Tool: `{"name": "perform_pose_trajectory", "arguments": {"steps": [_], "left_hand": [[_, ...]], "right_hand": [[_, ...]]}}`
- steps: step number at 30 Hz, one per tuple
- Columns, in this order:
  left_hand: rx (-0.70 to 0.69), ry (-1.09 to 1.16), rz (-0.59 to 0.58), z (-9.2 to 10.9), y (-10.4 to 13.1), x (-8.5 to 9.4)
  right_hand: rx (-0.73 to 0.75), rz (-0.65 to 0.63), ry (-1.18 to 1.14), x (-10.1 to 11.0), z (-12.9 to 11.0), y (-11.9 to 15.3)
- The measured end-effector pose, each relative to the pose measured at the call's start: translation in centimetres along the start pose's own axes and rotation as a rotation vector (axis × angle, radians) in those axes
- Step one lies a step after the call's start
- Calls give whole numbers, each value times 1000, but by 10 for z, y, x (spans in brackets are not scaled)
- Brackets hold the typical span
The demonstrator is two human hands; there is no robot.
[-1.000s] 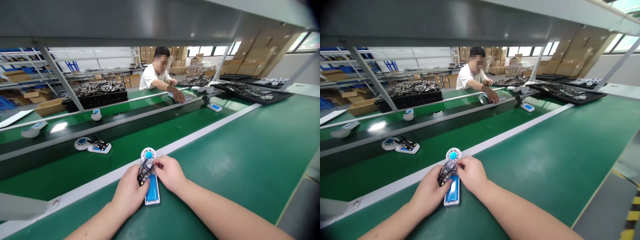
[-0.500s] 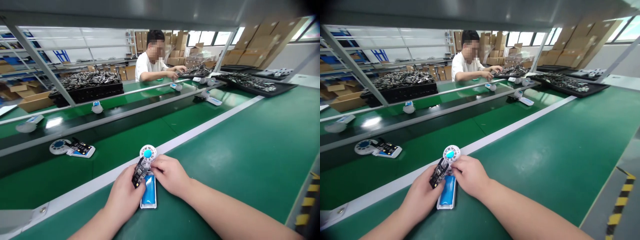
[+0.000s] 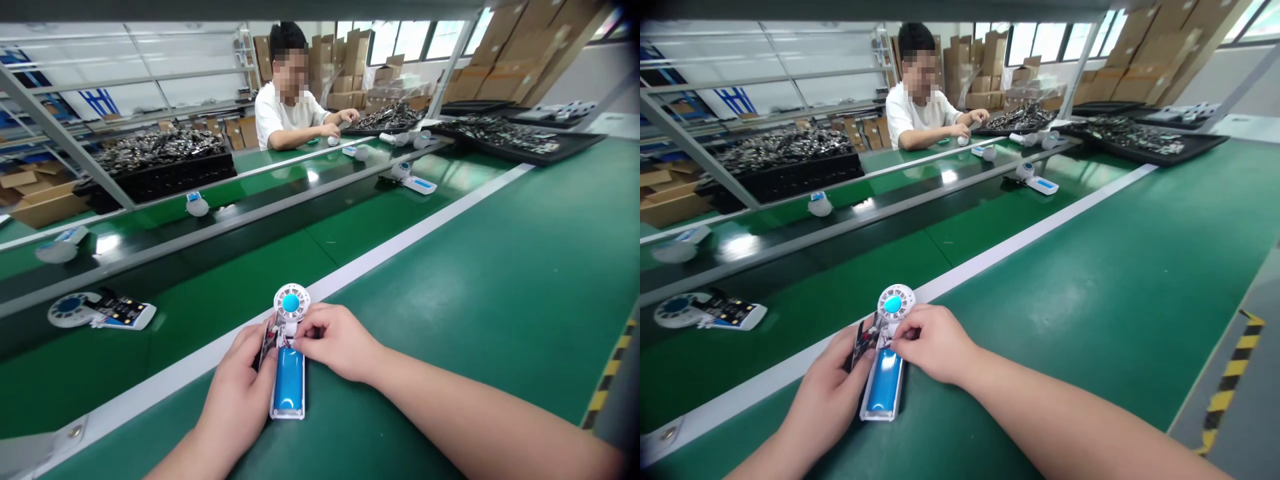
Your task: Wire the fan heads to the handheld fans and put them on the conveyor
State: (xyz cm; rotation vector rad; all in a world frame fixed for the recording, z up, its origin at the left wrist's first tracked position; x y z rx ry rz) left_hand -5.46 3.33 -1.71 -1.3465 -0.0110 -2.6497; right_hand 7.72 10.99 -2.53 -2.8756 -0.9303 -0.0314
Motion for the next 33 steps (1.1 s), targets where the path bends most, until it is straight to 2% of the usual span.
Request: {"name": "perform_pose_trajectory", "arguments": {"steps": [7,11,16,20,26,33], "left_hand": [[-21,-75,14,7,-1,1],[-163,-127,60,17,2,1],[-331,-239,126,33,6,0],[-428,-345,166,44,9,-1],[-378,-303,127,40,9,-2],[-467,-382,170,43,12,-1]], "right_hand": [[-61,46,-72,-3,-4,3],[-70,89,-70,-4,-6,7],[-28,178,116,-2,-14,11],[12,198,178,-1,-22,14],[-10,207,197,2,-21,15],[42,165,231,-1,-26,14]]}}
Point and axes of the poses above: each hand's wrist, its own y-axis away from the middle knuckle, its own x-axis out of the back of the hand, z = x × y, the point moved 9 cm from there along -y, towards the middle knuckle, and after that the axes turned 12 degrees about -y, right-handed, at the moved point
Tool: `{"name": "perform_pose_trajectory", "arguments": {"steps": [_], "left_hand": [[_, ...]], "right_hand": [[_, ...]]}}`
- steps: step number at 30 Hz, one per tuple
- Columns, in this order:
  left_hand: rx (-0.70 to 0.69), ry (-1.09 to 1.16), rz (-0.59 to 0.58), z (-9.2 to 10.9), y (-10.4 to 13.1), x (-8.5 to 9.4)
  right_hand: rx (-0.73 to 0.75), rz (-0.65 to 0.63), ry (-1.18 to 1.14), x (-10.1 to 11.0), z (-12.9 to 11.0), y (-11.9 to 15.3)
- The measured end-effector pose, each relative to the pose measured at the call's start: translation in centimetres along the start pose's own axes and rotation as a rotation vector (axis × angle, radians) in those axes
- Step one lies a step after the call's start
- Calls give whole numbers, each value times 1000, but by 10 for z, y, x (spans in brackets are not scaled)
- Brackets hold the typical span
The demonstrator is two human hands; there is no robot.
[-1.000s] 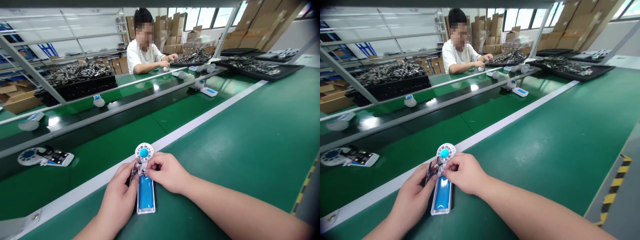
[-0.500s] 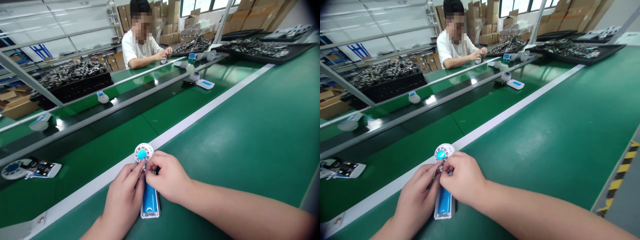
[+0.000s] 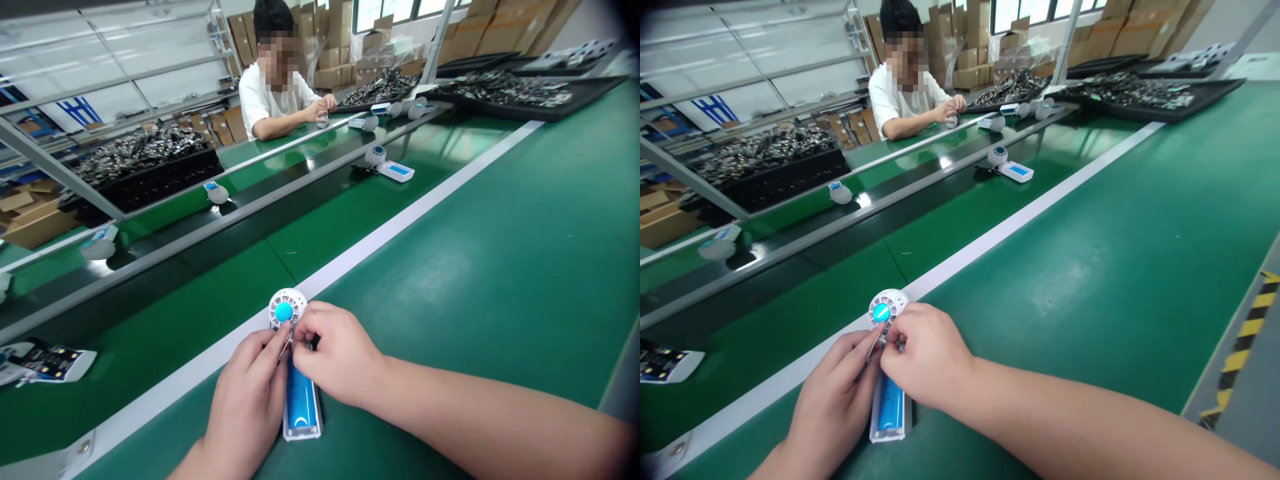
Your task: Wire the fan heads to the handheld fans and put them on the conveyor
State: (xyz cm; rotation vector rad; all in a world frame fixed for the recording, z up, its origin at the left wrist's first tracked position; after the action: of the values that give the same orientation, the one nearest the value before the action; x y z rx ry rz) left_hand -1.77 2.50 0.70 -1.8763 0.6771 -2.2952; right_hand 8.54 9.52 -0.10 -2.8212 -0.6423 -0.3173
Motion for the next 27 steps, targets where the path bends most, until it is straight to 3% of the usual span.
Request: {"name": "perform_pose_trajectory", "arguments": {"steps": [7,13,19,24,27], "left_hand": [[-44,-1,0,2,-1,0],[-9,57,-78,4,-3,1],[-46,53,-127,5,-3,0],[91,273,-157,3,-7,-2],[293,401,-117,-28,-7,-2]], "right_hand": [[23,-55,27,-3,1,0],[200,-74,134,-3,-13,3],[194,-99,142,-4,-10,3],[176,-65,90,-4,-12,4],[93,-34,10,-1,-8,1]]}}
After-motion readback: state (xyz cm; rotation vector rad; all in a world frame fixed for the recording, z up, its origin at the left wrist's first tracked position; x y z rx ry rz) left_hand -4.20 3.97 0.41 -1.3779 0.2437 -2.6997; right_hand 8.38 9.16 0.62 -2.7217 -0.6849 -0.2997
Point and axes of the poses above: each hand's wrist, its own y-axis away from the middle knuckle, its own x-axis out of the back of the hand, z = x × y, the point moved 9 cm from there along -y, towards the middle knuckle, and after that the axes turned 12 degrees about -y, right-handed, at the moved point
